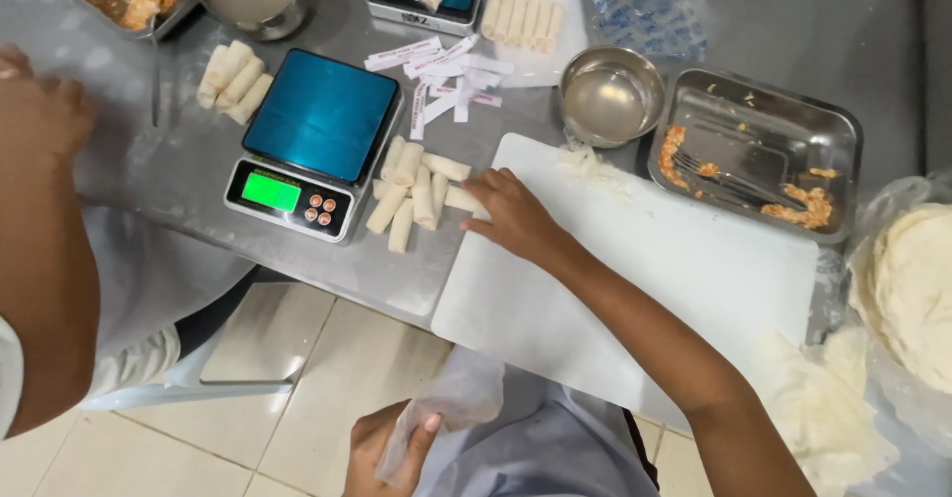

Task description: Preparing and packaging spring rolls by rolling wrappers with filling and placing finished rolls into plastic bags.

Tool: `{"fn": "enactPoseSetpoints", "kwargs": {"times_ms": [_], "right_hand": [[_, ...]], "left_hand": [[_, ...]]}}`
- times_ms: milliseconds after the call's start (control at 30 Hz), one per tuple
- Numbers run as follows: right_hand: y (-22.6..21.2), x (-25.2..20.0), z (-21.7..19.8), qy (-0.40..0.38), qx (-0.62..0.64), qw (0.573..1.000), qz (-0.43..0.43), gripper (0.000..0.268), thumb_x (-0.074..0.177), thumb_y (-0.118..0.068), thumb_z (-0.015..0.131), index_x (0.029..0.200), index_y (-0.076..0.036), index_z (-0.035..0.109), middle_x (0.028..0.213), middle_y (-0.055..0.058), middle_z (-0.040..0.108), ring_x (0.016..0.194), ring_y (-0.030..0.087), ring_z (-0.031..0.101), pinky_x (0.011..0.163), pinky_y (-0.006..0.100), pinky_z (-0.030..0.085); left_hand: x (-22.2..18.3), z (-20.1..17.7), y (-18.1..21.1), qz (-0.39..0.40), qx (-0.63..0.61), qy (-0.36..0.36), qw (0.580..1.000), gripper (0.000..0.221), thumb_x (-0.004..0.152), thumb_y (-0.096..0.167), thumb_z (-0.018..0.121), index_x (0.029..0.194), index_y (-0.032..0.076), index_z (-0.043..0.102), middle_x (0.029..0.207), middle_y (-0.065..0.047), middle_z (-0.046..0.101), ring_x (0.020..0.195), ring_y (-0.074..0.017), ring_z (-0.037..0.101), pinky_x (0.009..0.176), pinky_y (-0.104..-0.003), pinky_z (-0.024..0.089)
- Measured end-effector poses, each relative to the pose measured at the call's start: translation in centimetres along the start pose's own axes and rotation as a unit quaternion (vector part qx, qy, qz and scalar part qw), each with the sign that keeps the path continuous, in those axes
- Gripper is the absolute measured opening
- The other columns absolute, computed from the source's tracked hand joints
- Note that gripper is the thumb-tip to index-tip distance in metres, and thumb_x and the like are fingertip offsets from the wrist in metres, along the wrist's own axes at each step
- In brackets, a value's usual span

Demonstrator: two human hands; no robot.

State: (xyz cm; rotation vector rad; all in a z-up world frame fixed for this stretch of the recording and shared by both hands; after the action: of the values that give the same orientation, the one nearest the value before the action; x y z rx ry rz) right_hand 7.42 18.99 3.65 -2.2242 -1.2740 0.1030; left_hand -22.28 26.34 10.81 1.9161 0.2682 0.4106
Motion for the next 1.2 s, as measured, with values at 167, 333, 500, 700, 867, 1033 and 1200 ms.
{"fn": "enactPoseSetpoints", "kwargs": {"times_ms": [167, 333, 500, 700, 867, 1033, 1200], "right_hand": [[3.6, 0.2, 1.3, -0.041, 0.089, 0.989, 0.108, 0.044, 0.088, -0.017, 0.070, 0.131, -0.007, 0.065, 0.104, 0.007, 0.059, 0.098, 0.026, 0.064, 0.089, 0.037, 0.049], [5.7, 0.6, 0.8, -0.038, 0.410, 0.861, 0.299, 0.038, 0.084, -0.011, 0.067, 0.121, -0.007, 0.071, 0.088, 0.005, 0.067, 0.076, 0.013, 0.062, 0.070, 0.026, 0.049], [8.3, -0.9, 3.2, 0.081, 0.577, 0.752, 0.308, 0.040, 0.088, -0.007, 0.065, 0.127, 0.000, 0.064, 0.100, 0.009, 0.064, 0.087, 0.022, 0.071, 0.078, 0.035, 0.064], [8.8, -1.8, 3.1, 0.120, 0.577, 0.767, 0.251, 0.032, 0.093, -0.007, 0.063, 0.125, 0.002, 0.064, 0.101, 0.011, 0.062, 0.089, 0.022, 0.071, 0.080, 0.037, 0.064], [8.2, -1.4, 2.9, 0.121, 0.580, 0.772, 0.230, 0.032, 0.094, -0.010, 0.063, 0.124, 0.001, 0.063, 0.103, 0.011, 0.063, 0.088, 0.020, 0.071, 0.077, 0.036, 0.064], [8.7, 1.6, 1.5, 0.157, 0.605, 0.738, 0.254, 0.038, 0.091, -0.020, 0.067, 0.123, -0.002, 0.057, 0.097, 0.010, 0.064, 0.076, 0.015, 0.067, 0.064, 0.029, 0.059], [7.5, 6.1, 2.4, 0.129, 0.358, 0.906, 0.186, 0.052, 0.092, -0.022, 0.077, 0.138, -0.010, 0.055, 0.114, 0.013, 0.068, 0.101, 0.025, 0.071, 0.085, 0.039, 0.059]], "left_hand": [[0.8, -3.0, -2.3, 0.001, 0.034, 0.019, 0.999, 0.030, 0.091, 0.030, 0.066, 0.071, 0.009, 0.073, 0.057, -0.002, 0.068, 0.050, -0.0142, 0.064, 0.050, -0.032, 0.048], [7.1, -7.6, -2.3, 0.022, 0.084, 0.028, 0.996, 0.024, 0.096, 0.028, 0.062, 0.090, 0.012, 0.078, 0.077, 0.000, 0.075, 0.063, -0.0145, 0.068, 0.059, -0.029, 0.053], [22.1, -11.0, 5.6, 0.191, 0.059, 0.082, 0.976, 0.020, 0.103, 0.006, 0.067, 0.084, 0.001, 0.068, 0.066, -0.014, 0.066, 0.056, -0.0229, 0.056, 0.066, -0.038, 0.050], [31.1, -11.2, -4.3, 0.340, 0.208, 0.060, 0.915, 0.008, 0.104, 0.000, 0.079, 0.098, 0.006, 0.077, 0.108, -0.008, 0.062, 0.102, -0.0383, 0.058, 0.102, -0.045, 0.038], [29.5, -9.1, -12.2, 0.174, 0.424, -0.040, 0.888, 0.050, 0.082, -0.003, 0.072, 0.125, 0.021, 0.078, 0.126, 0.002, 0.071, 0.130, -0.0283, 0.059, 0.127, -0.062, 0.014], [27.2, -6.8, -3.8, 0.109, 0.397, -0.084, 0.907, 0.065, 0.072, 0.030, 0.076, 0.134, 0.014, 0.068, 0.144, -0.009, 0.060, 0.141, -0.0354, 0.046, 0.122, -0.070, 0.005], [29.0, -0.4, -2.1, 0.194, 0.306, -0.048, 0.931, 0.056, 0.089, 0.042, 0.080, 0.128, 0.004, 0.071, 0.116, -0.017, 0.064, 0.113, -0.0400, 0.062, 0.096, -0.053, 0.047]]}}
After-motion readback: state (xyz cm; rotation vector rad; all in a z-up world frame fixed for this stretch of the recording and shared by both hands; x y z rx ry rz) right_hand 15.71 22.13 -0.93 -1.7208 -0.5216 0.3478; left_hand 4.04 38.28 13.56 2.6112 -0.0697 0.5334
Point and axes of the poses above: each hand's wrist, its own x-axis towards the middle knuckle, its own z-axis out of the palm, y = z × x, the point moved 8 cm from there along x, towards the middle knuckle
